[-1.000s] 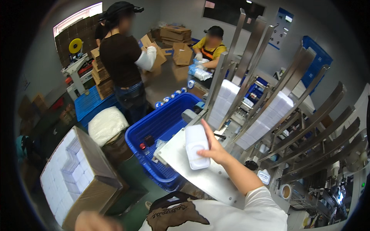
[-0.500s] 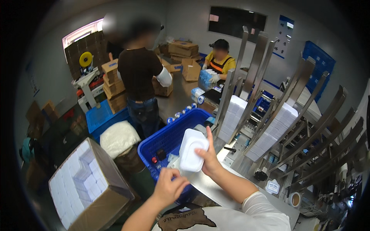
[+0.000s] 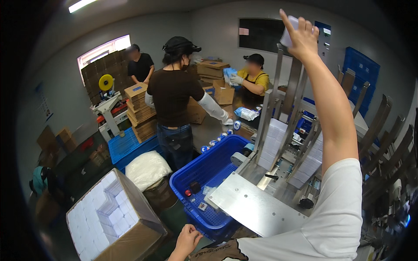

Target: The person moves stacks of plastic lids from a box into the vertical feeders of a packaging machine, handles individual packages of wet wipes from the machinery, and arranges them on a conveyor belt.

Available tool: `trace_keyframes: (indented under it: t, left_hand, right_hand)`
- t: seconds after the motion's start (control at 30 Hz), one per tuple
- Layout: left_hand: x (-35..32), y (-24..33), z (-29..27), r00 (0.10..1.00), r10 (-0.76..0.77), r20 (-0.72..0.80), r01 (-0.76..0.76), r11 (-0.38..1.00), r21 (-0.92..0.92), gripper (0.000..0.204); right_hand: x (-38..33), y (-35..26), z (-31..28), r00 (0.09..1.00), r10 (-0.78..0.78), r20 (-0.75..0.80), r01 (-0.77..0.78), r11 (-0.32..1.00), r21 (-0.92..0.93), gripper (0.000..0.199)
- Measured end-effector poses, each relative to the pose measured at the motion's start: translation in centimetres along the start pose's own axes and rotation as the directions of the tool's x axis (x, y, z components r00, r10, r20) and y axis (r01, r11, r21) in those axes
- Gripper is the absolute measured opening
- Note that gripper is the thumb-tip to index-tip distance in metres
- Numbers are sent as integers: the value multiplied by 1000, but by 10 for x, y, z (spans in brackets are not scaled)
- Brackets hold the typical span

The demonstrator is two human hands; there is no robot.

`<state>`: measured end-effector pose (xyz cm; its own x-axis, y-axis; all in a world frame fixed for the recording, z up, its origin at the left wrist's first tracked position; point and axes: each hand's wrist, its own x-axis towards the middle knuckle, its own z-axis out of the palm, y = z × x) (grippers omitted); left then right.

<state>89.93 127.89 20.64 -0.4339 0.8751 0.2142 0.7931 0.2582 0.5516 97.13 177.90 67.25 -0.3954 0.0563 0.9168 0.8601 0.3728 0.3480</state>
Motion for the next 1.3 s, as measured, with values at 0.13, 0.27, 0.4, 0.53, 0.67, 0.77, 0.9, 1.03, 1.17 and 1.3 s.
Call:
trace_keyframes:
  t: [0.13, 0.27, 0.4, 0.53, 0.67, 0.77, 0.9, 1.03, 1.17, 1.3]
  left_hand:
    - [-23, -18, 14, 999, -36, -10, 37, 999, 40, 14]
    - [-28, -28, 41, 999, 26, 26, -29, 991, 129, 12]
    - [-16, -21, 55, 991, 98, 93, -110, 986, 128, 11]
    - [13, -7, 76, 947, 238, 217, -248, 969, 19, 20]
    - [26, 14, 54, 956, 266, 124, -273, 961, 37, 43]
    - [22, -10, -6, 948, 313, -59, -312, 950, 26, 22]
    - [11, -48, -140, 883, 302, -358, -231, 946, 229, 17]
    - [-20, -146, -237, 889, -99, -448, 312, 845, 434, 21]
    - [-42, -253, -285, 781, -406, -475, 608, 668, 428, 30]
    - [-47, -282, -288, 731, -571, -372, 681, 586, 439, 46]
  right_hand:
    - [-44, -26, 23, 978, -172, 115, 188, 971, -146, 119]
    - [-148, -53, 36, 934, -287, 212, 317, 940, -123, 113]
    - [-197, -71, 19, 688, -423, 590, 376, 903, 208, 128]
    - [-207, -70, 25, 749, -352, 561, 335, 932, 137, 125]
    - [-223, -82, 2, 889, -302, 345, 236, 946, 221, 108]
    - [-234, -98, -4, 602, -162, 782, -353, 824, 442, 87]
    - [-289, -88, 35, 800, -259, 541, -195, 741, 642, 104]
    - [-307, -130, -11, 639, -361, 679, -535, 427, 730, 97]
    - [-315, -190, -75, 536, -624, 568, -472, 336, 815, 76]
    - [-315, -234, -135, 360, -807, 468, -510, 250, 823, 62]
